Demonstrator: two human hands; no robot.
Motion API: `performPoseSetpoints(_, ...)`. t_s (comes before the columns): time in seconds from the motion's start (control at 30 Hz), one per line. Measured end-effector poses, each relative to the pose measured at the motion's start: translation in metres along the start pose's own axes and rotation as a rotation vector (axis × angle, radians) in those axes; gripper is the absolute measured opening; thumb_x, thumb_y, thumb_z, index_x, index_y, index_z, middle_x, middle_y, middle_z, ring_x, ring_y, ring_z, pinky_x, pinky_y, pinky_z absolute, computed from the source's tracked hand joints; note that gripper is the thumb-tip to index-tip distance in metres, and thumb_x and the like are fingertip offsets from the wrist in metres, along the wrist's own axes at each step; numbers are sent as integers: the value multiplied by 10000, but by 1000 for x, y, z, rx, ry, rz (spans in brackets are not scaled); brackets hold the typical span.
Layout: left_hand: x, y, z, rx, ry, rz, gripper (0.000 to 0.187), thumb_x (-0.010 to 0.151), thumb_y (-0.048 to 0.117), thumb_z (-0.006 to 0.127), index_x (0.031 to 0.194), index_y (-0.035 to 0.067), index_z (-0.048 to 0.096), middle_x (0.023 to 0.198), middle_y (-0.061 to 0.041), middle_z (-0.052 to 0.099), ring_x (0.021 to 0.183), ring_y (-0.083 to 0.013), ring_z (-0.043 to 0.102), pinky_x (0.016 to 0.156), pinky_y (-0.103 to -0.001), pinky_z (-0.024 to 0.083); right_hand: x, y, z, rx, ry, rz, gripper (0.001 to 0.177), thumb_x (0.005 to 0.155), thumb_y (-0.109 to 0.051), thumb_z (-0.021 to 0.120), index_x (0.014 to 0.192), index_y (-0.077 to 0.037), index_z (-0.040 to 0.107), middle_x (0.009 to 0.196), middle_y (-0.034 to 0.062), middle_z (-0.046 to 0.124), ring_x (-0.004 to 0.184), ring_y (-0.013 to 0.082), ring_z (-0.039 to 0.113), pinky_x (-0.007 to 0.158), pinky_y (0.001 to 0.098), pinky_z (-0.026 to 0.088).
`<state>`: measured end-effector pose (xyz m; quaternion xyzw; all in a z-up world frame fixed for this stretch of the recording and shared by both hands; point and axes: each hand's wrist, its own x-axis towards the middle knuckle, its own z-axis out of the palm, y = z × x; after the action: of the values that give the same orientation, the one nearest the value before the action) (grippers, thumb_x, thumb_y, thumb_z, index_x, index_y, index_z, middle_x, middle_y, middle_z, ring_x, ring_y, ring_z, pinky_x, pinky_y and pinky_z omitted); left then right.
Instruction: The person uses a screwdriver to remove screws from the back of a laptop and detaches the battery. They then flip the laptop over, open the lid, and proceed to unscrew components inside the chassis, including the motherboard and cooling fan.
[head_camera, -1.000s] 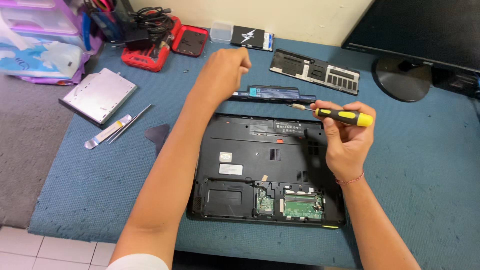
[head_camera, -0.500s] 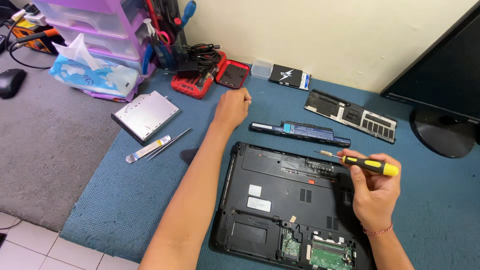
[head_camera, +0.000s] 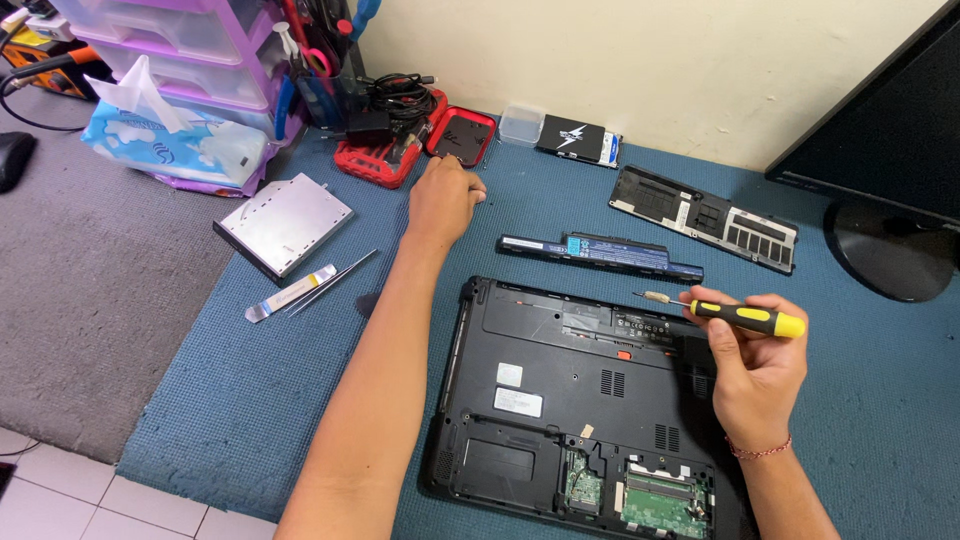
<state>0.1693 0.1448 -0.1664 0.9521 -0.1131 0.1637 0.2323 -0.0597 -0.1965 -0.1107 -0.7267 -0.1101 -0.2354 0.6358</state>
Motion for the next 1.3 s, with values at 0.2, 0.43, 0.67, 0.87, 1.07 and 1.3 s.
performPoseSetpoints(0.2,1,-1,0,-59,-64,-10,168,954,128,727,1065,188,838,1026,-65,673,1096,-302,573,768,-507,562,1,-3,-3,8,-12,-9,286,1063,77,456,1253,-73,303,1258,342,622,1194,465,675,1106,514,575)
performPoseSetpoints(0.43,2,2,-10,39,-81,41,240,933,153,757,1153,228,819,1034,-93,658,1054,-322,571,850,-495,549,23,8,-57,54,125,-76,345,1130,135,409,1381,-51,262,1359,409,531,1216,511,611,1139,564,552)
performPoseSetpoints(0.67,4,52,-51,-56,-29,104,156,936,256,748,1076,271,816,983,10,725,988,-280,613,756,-486,511,39,1,-113,-237,287,-217,288,1246,18,405,1506,-49,300,1175,251,507,965,304,555,957,430,521)
performPoseSetpoints(0.87,-48,196,-100,-103,-730,314,366,896,407,708,1204,214,755,1108,-52,770,1104,-326,674,920,-511,502,37,0,-119,-560,230,-83,292,1050,30,580,1330,-35,527,945,166,569,780,280,587,715,395,494)
performPoseSetpoints(1.07,-98,247,-68,58,-905,505,608,828,435,813,1302,71,700,1128,-178,732,1061,-383,720,908,-497,597,32,36,-121,-990,-96,238,115,912,-210,732,925,-121,661,694,148,668,708,371,695,659,479,515)
performPoseSetpoints(1.3,-100,246,-66,208,-876,540,940,616,546,959,1326,9,656,1157,-194,690,1084,-346,703,882,-450,626,35,0,-87,-897,-278,229,379,930,-367,759,1162,-70,718,783,84,668,839,326,696,777,469,534)
